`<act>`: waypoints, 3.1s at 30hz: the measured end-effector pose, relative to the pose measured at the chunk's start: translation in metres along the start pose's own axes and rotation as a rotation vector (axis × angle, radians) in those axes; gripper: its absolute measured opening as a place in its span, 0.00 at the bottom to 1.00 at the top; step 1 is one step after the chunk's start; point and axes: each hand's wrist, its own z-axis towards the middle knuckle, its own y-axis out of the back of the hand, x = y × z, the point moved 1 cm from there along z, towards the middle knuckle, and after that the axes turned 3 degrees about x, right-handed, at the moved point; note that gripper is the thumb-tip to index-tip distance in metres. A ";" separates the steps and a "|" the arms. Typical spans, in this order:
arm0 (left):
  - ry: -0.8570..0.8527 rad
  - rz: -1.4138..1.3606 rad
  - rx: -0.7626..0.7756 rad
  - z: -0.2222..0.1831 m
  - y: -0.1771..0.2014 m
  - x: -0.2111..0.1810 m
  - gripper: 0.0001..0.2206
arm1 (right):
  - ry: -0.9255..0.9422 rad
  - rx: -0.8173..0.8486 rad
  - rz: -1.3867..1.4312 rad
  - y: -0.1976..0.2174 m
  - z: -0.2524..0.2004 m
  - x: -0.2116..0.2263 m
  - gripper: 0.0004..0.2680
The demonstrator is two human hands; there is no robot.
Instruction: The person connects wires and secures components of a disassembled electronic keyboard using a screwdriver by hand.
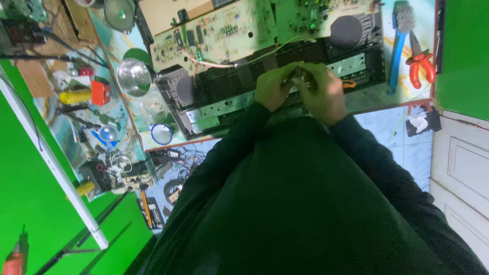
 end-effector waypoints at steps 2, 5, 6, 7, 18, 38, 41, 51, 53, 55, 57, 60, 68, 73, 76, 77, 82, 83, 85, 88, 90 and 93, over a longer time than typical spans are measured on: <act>0.078 0.036 0.066 -0.002 -0.004 0.004 0.14 | -0.046 -0.021 0.009 -0.002 0.001 0.008 0.09; 0.097 0.054 0.066 -0.003 -0.007 0.006 0.14 | -0.044 -0.043 -0.019 -0.001 0.004 0.007 0.08; 0.093 0.055 0.047 -0.006 -0.007 0.006 0.15 | -0.029 -0.029 -0.008 -0.002 0.005 0.005 0.08; 0.058 0.057 0.012 -0.008 -0.007 0.006 0.14 | -0.014 -0.014 0.002 -0.003 0.005 0.004 0.08; 0.105 0.094 -0.164 -0.016 -0.021 0.008 0.11 | 0.128 0.087 -0.069 -0.006 0.007 -0.010 0.13; 0.133 0.024 -0.169 -0.002 -0.024 -0.007 0.12 | 0.189 0.135 -0.032 0.014 0.018 -0.008 0.10; 0.154 0.122 -0.194 -0.004 -0.034 -0.005 0.10 | 0.206 0.139 -0.021 0.016 0.022 -0.011 0.13; 0.140 -0.037 -0.267 -0.002 -0.023 -0.026 0.03 | 0.263 0.212 -0.025 0.012 0.022 -0.030 0.13; 0.216 0.007 -0.294 -0.001 -0.027 -0.032 0.03 | 0.117 0.235 0.071 0.011 0.020 -0.034 0.14; 0.238 0.028 -0.311 0.003 -0.027 -0.037 0.05 | -0.131 0.275 0.254 0.006 0.022 -0.041 0.16; 0.209 0.019 -0.316 0.006 -0.028 -0.040 0.08 | 0.171 0.251 0.144 0.011 0.022 -0.042 0.11; 0.041 -0.171 -0.251 0.007 -0.027 -0.042 0.07 | 0.342 0.216 0.051 0.020 0.027 -0.041 0.11; 0.315 -0.013 -0.366 0.007 -0.038 -0.050 0.10 | 0.201 0.337 0.123 0.027 0.036 -0.044 0.09; 0.429 -0.120 -0.340 0.005 -0.045 -0.048 0.11 | 0.576 0.197 0.110 0.018 0.052 -0.056 0.10; 0.545 0.002 -0.397 0.001 -0.049 -0.047 0.13 | 0.336 0.278 0.131 0.024 0.043 -0.057 0.11; 0.465 0.086 -0.454 0.001 -0.049 -0.051 0.12 | 0.278 0.289 0.184 0.022 0.041 -0.056 0.11; 0.381 -0.021 -0.492 0.008 -0.049 -0.054 0.12 | 0.384 0.327 0.222 0.019 0.048 -0.060 0.09; 0.412 -0.100 -0.464 0.008 -0.051 -0.053 0.13 | 0.421 0.299 0.188 0.019 0.049 -0.062 0.09; 0.414 -0.085 -0.440 0.000 -0.051 -0.052 0.13 | 0.484 0.239 0.127 0.017 0.045 -0.062 0.10; 0.356 0.090 -0.474 0.003 -0.054 -0.053 0.13 | 0.424 0.254 0.094 0.018 0.037 -0.070 0.11; 0.396 0.102 -0.531 0.004 -0.054 -0.057 0.13 | 0.392 0.258 0.189 0.010 0.037 -0.074 0.11; 0.319 0.039 -0.437 0.004 -0.049 -0.053 0.16 | 0.355 0.320 0.239 0.011 0.035 -0.074 0.12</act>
